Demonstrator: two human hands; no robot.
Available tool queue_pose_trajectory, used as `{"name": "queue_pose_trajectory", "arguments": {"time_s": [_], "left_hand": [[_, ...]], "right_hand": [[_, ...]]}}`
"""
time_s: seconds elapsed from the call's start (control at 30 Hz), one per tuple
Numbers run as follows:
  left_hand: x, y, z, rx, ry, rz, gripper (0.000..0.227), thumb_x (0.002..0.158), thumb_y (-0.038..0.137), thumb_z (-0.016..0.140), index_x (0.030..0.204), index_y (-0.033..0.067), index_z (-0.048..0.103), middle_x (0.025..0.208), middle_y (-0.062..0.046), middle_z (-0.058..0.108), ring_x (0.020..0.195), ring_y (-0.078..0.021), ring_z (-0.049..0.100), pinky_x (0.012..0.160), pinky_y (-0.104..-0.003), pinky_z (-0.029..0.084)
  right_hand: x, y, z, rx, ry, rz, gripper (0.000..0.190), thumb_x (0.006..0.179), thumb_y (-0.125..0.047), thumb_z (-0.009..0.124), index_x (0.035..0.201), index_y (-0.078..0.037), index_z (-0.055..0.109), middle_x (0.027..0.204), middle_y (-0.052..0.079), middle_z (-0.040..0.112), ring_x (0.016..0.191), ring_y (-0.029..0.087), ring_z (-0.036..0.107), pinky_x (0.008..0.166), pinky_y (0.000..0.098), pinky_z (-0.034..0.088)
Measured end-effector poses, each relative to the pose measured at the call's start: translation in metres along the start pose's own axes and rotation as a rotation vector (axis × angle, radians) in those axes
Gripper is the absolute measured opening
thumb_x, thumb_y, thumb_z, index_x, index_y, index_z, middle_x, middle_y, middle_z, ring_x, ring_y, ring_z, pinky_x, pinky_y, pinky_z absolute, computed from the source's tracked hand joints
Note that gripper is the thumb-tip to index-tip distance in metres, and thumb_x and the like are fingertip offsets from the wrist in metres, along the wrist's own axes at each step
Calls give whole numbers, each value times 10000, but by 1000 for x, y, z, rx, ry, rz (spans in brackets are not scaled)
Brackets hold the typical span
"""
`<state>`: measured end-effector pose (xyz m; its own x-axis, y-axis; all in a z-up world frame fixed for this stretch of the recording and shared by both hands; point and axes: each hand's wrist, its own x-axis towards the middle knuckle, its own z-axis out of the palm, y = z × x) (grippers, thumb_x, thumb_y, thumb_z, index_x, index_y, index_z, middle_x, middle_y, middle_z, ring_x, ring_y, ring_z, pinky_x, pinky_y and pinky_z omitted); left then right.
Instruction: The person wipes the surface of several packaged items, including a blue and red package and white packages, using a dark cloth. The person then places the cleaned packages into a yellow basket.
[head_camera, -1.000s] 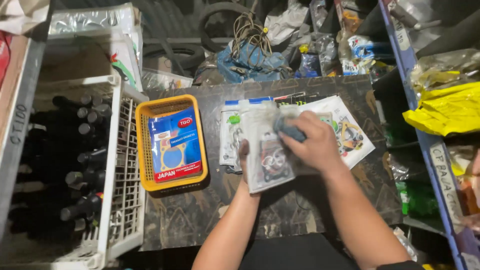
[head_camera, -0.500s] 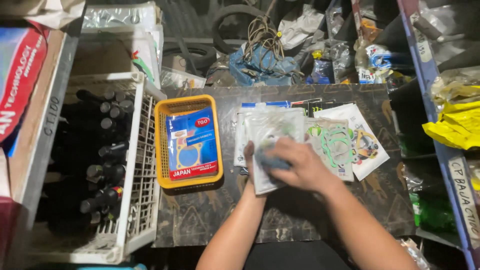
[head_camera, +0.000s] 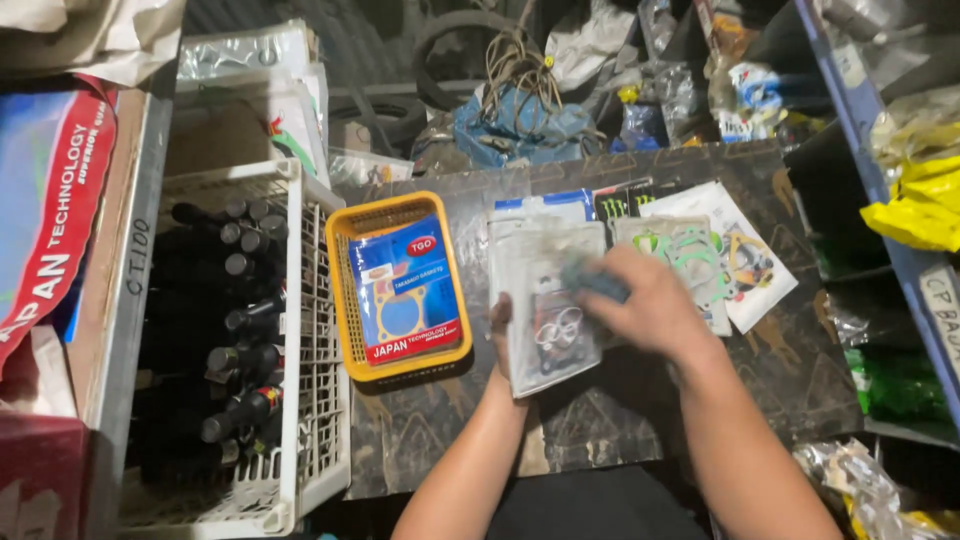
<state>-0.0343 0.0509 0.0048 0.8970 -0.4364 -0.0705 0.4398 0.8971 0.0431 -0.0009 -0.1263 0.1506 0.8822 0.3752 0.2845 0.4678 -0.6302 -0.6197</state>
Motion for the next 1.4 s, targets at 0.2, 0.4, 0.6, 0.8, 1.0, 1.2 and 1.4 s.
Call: {"name": "queue_pose_trajectory", "arguments": {"time_s": [0.2,0.4,0.6,0.8,1.0,1.2,1.4], "left_hand": [[-20,-8,201,-85,23,37,604,986,525,551,1271,1,640,1124,-105,724,1010,-201,717,1056,-286,524],[23,-38,64,-124,11,43,844,860,609,644,1377,-52,557,1245,-289,672,1146,-460,650,1095,-581,439],[40,-61,58,6,39,186,908,793,690,639,1432,55,522,1349,-224,635,1186,-392,640,1070,-581,477],[53,-102,-23,-157,-7,37,974,824,604,609,1530,-38,413,1507,-309,465,1376,-512,442,1102,-682,336],[58,-133,-79,-135,37,37,926,794,631,621,1512,63,483,1474,-226,534,1337,-454,512,1137,-628,357],[44,-92,-97,-184,66,-9,749,861,576,627,1426,86,590,1424,-224,589,1298,-427,566,1143,-605,387],[15,-8,-10,-121,-3,120,1078,757,763,620,1532,36,438,1475,-245,528,1321,-500,506,1113,-664,363]], "right_hand": [[-20,-8,32,-25,-132,-162,405,714,-380,875,1061,-231,731,949,22,756,899,294,760,806,477,586],[-6,40,-24,-141,110,-65,309,816,-392,845,1015,-194,716,911,38,710,868,301,732,751,417,584],[-14,8,-27,220,-127,-233,225,743,-260,886,901,-169,752,818,50,748,799,332,752,716,421,599],[-3,64,-39,3,186,-167,248,872,-252,837,1039,-95,743,901,105,698,847,342,717,768,405,572],[4,23,-39,319,-23,-246,253,732,-128,894,950,-65,782,837,175,740,824,420,734,740,492,578],[12,-1,-14,323,110,-245,240,818,-171,872,1003,-46,782,857,173,711,795,402,721,733,457,572],[-17,-9,-14,305,-120,-280,286,667,-135,888,933,-87,794,796,187,729,750,440,715,673,522,572]]}}
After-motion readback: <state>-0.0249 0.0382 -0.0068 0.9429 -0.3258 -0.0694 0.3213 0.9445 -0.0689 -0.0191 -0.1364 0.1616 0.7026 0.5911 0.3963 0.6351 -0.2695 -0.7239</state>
